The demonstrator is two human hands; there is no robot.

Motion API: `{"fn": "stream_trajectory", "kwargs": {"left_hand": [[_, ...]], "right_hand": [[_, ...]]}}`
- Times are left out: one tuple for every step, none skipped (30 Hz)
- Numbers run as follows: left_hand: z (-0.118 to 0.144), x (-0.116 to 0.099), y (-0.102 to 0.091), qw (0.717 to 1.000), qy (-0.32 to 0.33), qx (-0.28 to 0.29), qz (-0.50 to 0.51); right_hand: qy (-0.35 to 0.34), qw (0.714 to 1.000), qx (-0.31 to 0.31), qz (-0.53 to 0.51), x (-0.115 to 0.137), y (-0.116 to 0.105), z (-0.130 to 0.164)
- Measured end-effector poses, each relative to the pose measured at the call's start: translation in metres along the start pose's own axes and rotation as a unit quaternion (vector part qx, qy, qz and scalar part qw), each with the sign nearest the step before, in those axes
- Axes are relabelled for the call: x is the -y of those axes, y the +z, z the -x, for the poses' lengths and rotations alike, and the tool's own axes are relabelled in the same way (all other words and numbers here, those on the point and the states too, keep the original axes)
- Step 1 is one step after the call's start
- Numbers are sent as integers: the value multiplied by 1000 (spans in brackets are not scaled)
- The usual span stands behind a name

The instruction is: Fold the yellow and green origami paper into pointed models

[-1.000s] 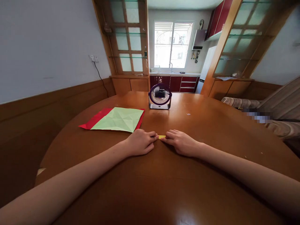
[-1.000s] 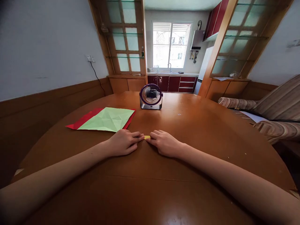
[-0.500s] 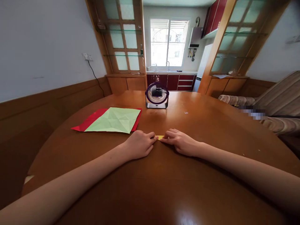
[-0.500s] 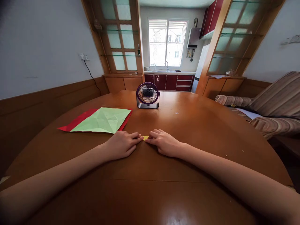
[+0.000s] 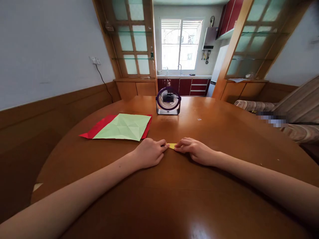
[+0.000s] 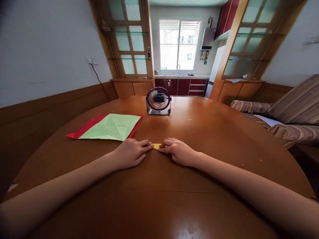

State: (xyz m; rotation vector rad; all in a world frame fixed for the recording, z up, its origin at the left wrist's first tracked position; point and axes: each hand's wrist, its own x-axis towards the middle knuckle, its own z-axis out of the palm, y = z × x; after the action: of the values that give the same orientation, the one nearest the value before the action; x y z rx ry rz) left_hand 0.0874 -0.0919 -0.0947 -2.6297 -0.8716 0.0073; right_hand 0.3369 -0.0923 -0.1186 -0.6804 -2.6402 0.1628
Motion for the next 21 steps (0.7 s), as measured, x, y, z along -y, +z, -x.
{"fn": "stream_trajectory", "kwargs": {"left_hand": [[0, 0, 1, 1000, 1, -2, 1], [0, 0, 1, 1000, 2, -4, 2], [1, 1, 2, 1000, 1, -7, 2], [1, 1, 3, 1000, 1, -10, 3], [1, 1, 3, 1000, 1, -12, 5], [1, 1, 4, 1000, 2, -14, 7], [1, 2, 4, 1000, 2, -14, 8], [2, 2, 4, 1000, 2, -14, 8], [2, 1, 4, 1000, 2, -13, 9], [2, 1, 4, 1000, 2, -14, 9], [2, 1, 4, 1000, 2, -14, 9], [2, 1, 4, 1000, 2, -16, 8], [2, 1, 4, 1000, 2, -16, 8], [2, 1, 4, 1000, 2, -16, 7], [2, 0, 4, 1000, 2, -14, 5], [2, 0, 4, 1000, 2, -12, 4], [2, 0, 5, 1000, 2, -11, 3], [2, 0, 5, 1000, 2, -9, 2], [2, 0, 5, 1000, 2, -8, 1], [1, 0, 6, 1000, 3, -7, 0], [1, 0, 6, 1000, 2, -5, -1]], "right_hand": [[2, 1000, -4, 0, 0, 0, 1], [4, 1000, -11, -3, 1, 0, 2], [7, 1000, -20, -10, 1, 0, 4], [10, 999, -27, -17, 1, 1, 5], [13, 999, -30, -22, 1, 1, 6], [13, 999, -28, -21, 1, 0, 7], [11, 1000, -22, -15, 2, 0, 7], [6, 1000, -15, -5, 2, -1, 7], [-2, 1000, -7, 7, 2, -2, 7], [-11, 1000, 0, 19, 1, -2, 7], [-19, 999, 2, 29, 1, -3, 7], [-26, 999, 0, 35, 0, -3, 7], [-32, 999, -4, 36, -1, -2, 8], [-37, 999, -9, 35, -2, -2, 10], [-42, 999, -14, 31, -3, -1, 11], [-46, 998, -19, 28, -5, 0, 12], [-51, 998, -22, 26, -6, 0, 13], [-54, 998, -24, 27, -6, 1, 14], [-57, 998, -25, 31, -6, 1, 14], [-57, 998, -22, 35, -6, 1, 14], [-55, 997, -18, 40, -5, 0, 13]]}}
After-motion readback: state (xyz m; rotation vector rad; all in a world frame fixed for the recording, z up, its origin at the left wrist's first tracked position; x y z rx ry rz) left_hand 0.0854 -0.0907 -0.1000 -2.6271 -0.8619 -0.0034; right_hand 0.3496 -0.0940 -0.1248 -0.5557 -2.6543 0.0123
